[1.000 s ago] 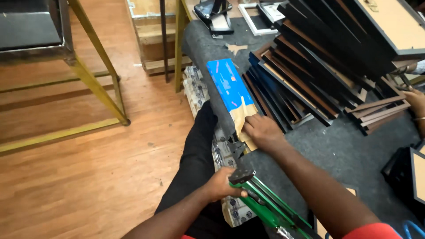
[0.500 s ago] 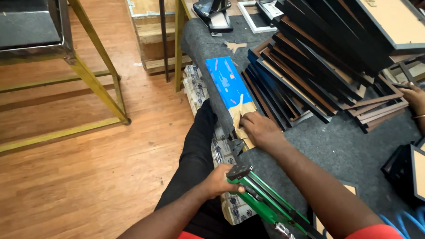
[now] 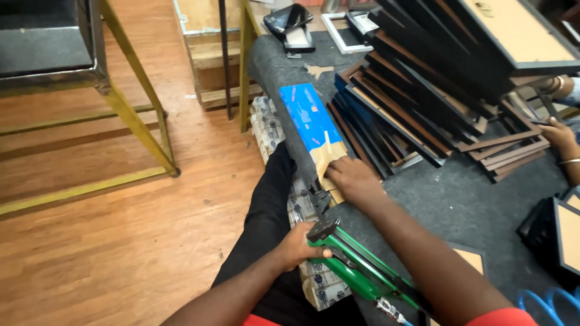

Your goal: The person uses a green pneumatic staple gun to attach backing boards to picture frames on a workbench. They repeatedly staple each frame, then stack the finished units. A coworker across the table handles other frame parts.

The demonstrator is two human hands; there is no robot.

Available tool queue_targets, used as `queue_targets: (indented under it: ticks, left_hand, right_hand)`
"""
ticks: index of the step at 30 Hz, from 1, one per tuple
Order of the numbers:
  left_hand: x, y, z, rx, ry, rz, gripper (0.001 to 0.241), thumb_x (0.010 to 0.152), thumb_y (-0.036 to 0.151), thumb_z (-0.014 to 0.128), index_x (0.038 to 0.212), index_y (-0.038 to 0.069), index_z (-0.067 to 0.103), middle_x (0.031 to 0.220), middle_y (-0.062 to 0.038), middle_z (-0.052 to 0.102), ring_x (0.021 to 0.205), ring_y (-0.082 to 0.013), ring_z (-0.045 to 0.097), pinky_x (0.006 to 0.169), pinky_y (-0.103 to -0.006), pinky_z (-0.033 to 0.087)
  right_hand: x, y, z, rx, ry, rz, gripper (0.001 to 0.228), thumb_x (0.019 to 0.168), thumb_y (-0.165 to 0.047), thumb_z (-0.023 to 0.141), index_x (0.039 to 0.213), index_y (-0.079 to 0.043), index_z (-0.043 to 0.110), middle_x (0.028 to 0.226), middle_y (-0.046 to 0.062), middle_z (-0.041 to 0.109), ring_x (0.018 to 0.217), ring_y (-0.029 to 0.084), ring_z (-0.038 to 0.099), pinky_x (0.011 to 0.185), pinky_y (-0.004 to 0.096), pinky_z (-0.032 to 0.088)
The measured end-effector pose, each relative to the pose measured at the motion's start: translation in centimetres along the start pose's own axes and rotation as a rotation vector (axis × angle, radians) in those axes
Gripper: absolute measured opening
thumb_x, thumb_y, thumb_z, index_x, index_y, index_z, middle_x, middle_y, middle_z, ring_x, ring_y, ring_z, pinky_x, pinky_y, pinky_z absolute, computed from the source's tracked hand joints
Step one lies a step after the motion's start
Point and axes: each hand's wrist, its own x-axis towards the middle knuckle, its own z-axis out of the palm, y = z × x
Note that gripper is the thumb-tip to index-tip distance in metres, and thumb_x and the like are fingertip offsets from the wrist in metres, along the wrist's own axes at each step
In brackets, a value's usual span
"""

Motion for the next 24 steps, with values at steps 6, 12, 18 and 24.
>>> queue_targets:
  ticks: [6, 12, 18, 24]
  left_hand:
    - [0.0, -0.6, 0.1, 0.037, -0.004, -0.016, 0.048, 0.075, 0.016, 0.09, 0.115, -0.002, 0.071, 0.104, -0.004, 0.074, 0.098, -0.0126, 0.067, 0.089, -0.0284, 0.054]
    - [0.3, -1.5, -0.2, -0.006, -0.004, -0.038, 0.047, 0.075, 0.014, 0.09, 0.114, -0.003, 0.07, 0.104, -0.004, 0.074, 0.098, -0.0128, 0.067, 0.089, -0.0288, 0.054]
    - [0.6, -1.4, 0.1, -0.113, 0.023, -0.039, 0.047, 0.075, 0.012, 0.089, 0.115, -0.001, 0.07, 0.105, -0.005, 0.075, 0.1, -0.0135, 0.069, 0.091, -0.029, 0.055]
    - [0.5, -0.6, 0.0, -0.091, 0.036, -0.044, 0.046, 0.076, 0.012, 0.089, 0.116, -0.003, 0.071, 0.105, -0.006, 0.075, 0.097, -0.0146, 0.07, 0.09, -0.0303, 0.055]
  right_hand:
    - [0.0, 0.5, 0.8, 0.028, -0.04, 0.055, 0.023, 0.084, -0.012, 0.06, 0.104, -0.011, 0.071, 0.1, 0.005, 0.065, 0.103, 0.025, 0.062, 0.087, 0.039, 0.047]
    - [0.6, 0.6, 0.7, 0.217, -0.062, 0.136, 0.027, 0.081, -0.011, 0.066, 0.106, -0.01, 0.075, 0.095, 0.008, 0.066, 0.098, 0.031, 0.061, 0.083, 0.043, 0.048]
    - [0.9, 0.5, 0.1, 0.229, -0.114, 0.192, 0.015, 0.083, -0.012, 0.067, 0.096, -0.01, 0.074, 0.093, 0.006, 0.067, 0.101, 0.027, 0.062, 0.087, 0.041, 0.05]
    - [0.1, -0.5, -1.0, 0.195, -0.001, 0.106, 0.014, 0.082, -0.01, 0.068, 0.096, -0.011, 0.07, 0.093, 0.004, 0.069, 0.098, 0.025, 0.063, 0.084, 0.043, 0.049]
